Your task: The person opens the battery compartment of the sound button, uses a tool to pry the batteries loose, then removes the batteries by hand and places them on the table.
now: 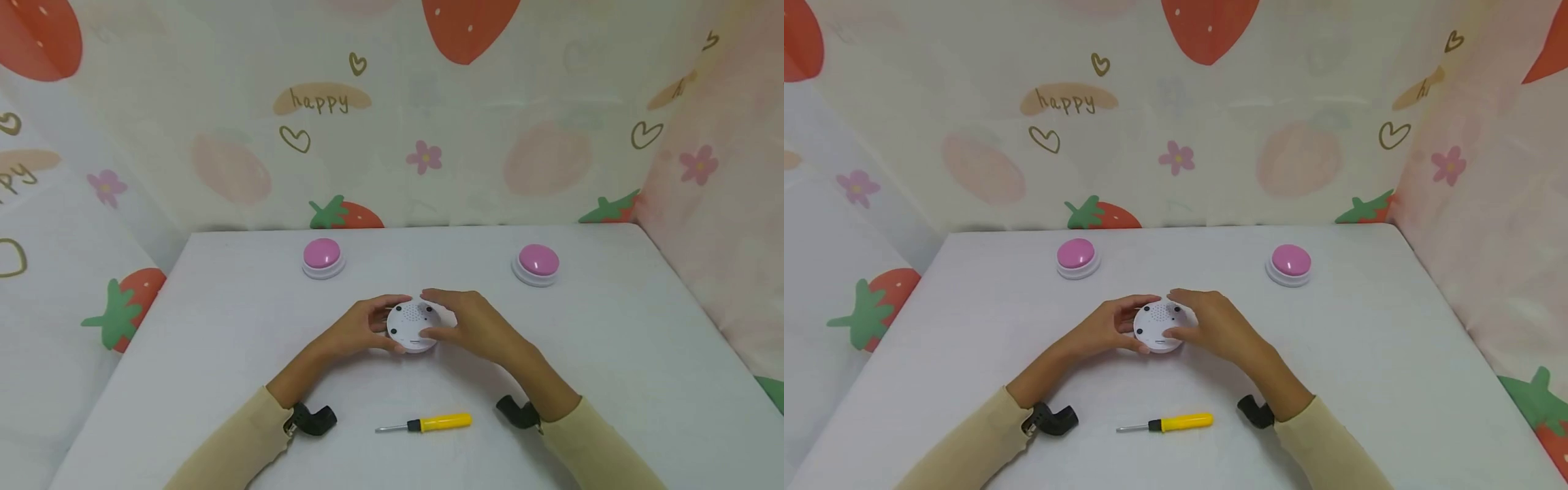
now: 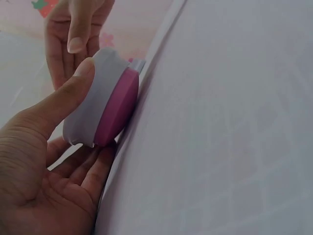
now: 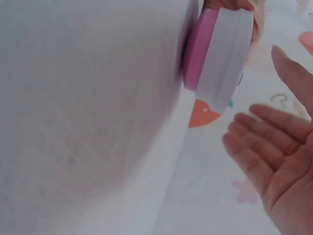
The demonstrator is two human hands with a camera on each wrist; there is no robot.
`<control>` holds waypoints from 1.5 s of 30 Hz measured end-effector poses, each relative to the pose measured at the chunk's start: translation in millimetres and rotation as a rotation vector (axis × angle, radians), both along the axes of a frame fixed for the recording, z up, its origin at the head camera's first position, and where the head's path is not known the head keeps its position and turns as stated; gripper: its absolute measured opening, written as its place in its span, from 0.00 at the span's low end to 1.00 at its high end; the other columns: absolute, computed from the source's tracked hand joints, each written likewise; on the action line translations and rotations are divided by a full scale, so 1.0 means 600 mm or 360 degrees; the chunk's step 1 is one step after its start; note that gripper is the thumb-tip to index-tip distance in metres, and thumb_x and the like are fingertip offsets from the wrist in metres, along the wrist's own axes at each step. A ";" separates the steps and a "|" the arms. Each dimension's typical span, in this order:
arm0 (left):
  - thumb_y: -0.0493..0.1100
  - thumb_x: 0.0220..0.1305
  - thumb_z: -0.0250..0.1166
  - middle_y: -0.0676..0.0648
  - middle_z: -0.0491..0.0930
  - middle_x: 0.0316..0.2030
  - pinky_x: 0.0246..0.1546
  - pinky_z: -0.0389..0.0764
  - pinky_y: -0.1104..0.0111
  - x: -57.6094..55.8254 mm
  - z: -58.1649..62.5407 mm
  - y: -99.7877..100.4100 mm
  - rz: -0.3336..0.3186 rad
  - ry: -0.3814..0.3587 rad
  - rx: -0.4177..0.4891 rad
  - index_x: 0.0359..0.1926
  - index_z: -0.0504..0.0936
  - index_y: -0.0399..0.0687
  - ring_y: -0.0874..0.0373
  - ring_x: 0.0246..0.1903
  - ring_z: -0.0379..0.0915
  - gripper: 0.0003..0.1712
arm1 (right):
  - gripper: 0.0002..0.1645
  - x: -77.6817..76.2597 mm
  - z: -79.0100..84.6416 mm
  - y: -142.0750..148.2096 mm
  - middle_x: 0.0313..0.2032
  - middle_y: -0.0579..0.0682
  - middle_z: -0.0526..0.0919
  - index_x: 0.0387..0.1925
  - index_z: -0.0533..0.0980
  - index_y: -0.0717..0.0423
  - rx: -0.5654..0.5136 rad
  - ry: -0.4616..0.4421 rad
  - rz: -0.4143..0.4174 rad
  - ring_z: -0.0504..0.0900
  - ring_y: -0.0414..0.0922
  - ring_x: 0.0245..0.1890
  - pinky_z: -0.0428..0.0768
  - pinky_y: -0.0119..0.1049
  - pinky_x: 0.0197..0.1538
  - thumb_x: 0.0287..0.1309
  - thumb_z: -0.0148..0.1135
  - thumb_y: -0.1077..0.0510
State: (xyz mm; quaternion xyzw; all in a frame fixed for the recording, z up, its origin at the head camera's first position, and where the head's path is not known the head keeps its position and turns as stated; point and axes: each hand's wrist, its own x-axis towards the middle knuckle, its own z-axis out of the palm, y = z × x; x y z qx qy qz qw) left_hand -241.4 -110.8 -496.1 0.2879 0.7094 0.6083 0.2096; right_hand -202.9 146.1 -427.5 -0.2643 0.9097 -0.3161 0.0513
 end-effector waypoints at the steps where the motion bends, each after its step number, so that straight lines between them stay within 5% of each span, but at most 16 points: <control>1: 0.29 0.50 0.79 0.44 0.69 0.70 0.61 0.77 0.65 -0.001 0.001 0.000 -0.0005 -0.0002 0.0011 0.73 0.67 0.43 0.48 0.67 0.69 0.49 | 0.40 0.000 0.001 -0.002 0.63 0.50 0.80 0.67 0.75 0.55 0.0025 0.0044 0.0026 0.80 0.51 0.61 0.80 0.47 0.60 0.55 0.77 0.49; 10: 0.31 0.52 0.78 0.45 0.67 0.72 0.65 0.72 0.66 -0.002 -0.002 -0.001 -0.0028 0.0034 -0.0004 0.74 0.66 0.45 0.52 0.71 0.63 0.49 | 0.36 0.008 -0.005 -0.016 0.59 0.48 0.83 0.64 0.78 0.52 0.0267 0.0151 0.0071 0.82 0.48 0.59 0.80 0.45 0.61 0.54 0.77 0.48; 21: 0.31 0.53 0.78 0.45 0.64 0.74 0.67 0.70 0.66 0.003 -0.007 0.002 -0.0091 0.0115 -0.0027 0.77 0.60 0.43 0.53 0.72 0.62 0.53 | 0.33 0.013 -0.003 -0.026 0.55 0.49 0.85 0.60 0.80 0.55 0.0313 0.0177 0.0045 0.83 0.48 0.57 0.81 0.45 0.59 0.53 0.78 0.50; 29: 0.30 0.51 0.79 0.42 0.66 0.72 0.65 0.72 0.67 0.005 -0.011 0.007 -0.0041 0.0155 -0.0031 0.76 0.62 0.42 0.52 0.69 0.66 0.53 | 0.29 0.013 -0.007 -0.032 0.47 0.47 0.88 0.55 0.83 0.54 0.0367 0.0298 0.0073 0.85 0.45 0.48 0.84 0.42 0.55 0.52 0.79 0.49; 45: 0.32 0.55 0.77 0.39 0.71 0.68 0.60 0.77 0.66 0.006 -0.010 0.010 0.0059 0.0087 -0.0066 0.74 0.66 0.40 0.48 0.63 0.73 0.47 | 0.10 0.017 0.001 -0.034 0.52 0.53 0.87 0.46 0.86 0.55 0.0567 0.0471 0.0399 0.89 0.49 0.46 0.86 0.37 0.47 0.64 0.70 0.56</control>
